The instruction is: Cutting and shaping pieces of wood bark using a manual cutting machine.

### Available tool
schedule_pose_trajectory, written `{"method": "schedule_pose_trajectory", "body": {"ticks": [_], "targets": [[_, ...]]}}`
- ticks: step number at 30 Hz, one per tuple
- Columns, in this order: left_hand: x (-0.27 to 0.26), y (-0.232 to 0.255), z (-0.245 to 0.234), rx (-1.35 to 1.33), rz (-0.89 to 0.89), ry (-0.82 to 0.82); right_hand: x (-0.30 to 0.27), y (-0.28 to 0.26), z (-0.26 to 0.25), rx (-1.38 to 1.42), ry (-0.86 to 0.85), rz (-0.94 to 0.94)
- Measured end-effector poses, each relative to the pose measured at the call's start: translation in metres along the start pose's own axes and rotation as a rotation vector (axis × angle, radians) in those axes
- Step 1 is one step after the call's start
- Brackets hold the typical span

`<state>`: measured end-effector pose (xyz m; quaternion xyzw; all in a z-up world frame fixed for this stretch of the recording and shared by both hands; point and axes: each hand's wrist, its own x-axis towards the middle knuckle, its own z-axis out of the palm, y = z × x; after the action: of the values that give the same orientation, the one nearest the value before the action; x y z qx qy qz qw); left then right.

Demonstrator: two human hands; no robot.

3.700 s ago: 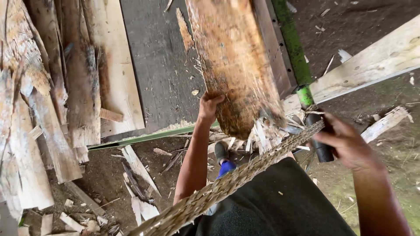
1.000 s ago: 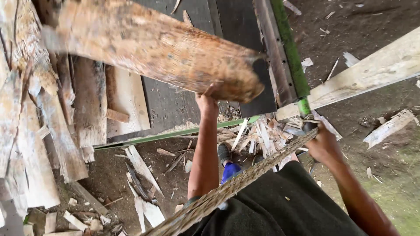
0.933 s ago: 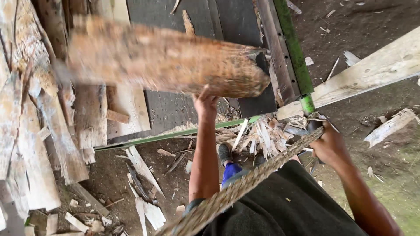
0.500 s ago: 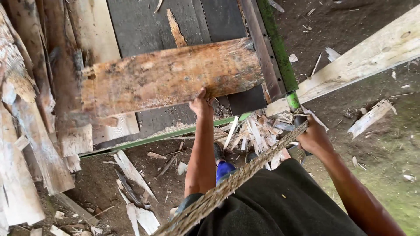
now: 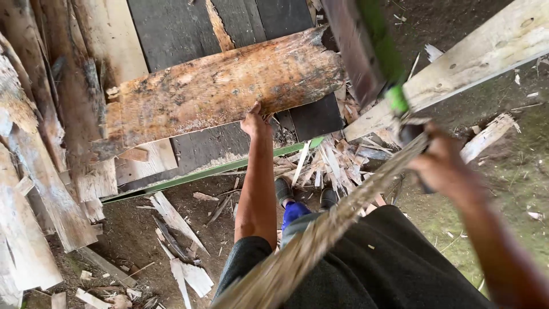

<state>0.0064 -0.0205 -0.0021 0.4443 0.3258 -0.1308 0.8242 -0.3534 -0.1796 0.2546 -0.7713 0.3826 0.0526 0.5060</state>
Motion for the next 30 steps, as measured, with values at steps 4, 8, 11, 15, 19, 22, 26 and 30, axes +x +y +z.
{"method": "schedule_pose_trajectory", "body": {"ticks": [4,8,11,15,19,22,26,30], "targets": [[0.027,-0.016,-0.009,0.010,-0.056,-0.042,0.059,0.107,0.089,-0.133,0.157,0.214],[0.031,-0.014,-0.004,-0.021,-0.092,-0.091,0.100,0.202,0.117,-0.169,0.218,-0.035],[0.082,-0.055,-0.046,-0.074,-0.095,-0.247,0.100,0.204,0.093,-0.212,0.209,-0.366],[0.071,-0.032,-0.046,-0.301,-0.091,-0.638,0.042,0.079,0.064,-0.136,0.101,0.225],[-0.029,0.064,-0.046,0.074,-0.058,-0.391,0.029,0.051,0.050,-0.120,0.082,0.301],[-0.031,0.096,-0.073,0.379,-0.117,-0.453,0.022,0.037,0.041,-0.113,0.065,0.277],[-0.015,0.119,-0.100,0.756,0.030,-0.526,0.017,0.040,0.035,-0.039,0.054,0.123],[0.035,0.139,-0.136,1.188,0.207,-0.538,0.013,0.018,0.029,-0.129,0.047,0.313]]}}
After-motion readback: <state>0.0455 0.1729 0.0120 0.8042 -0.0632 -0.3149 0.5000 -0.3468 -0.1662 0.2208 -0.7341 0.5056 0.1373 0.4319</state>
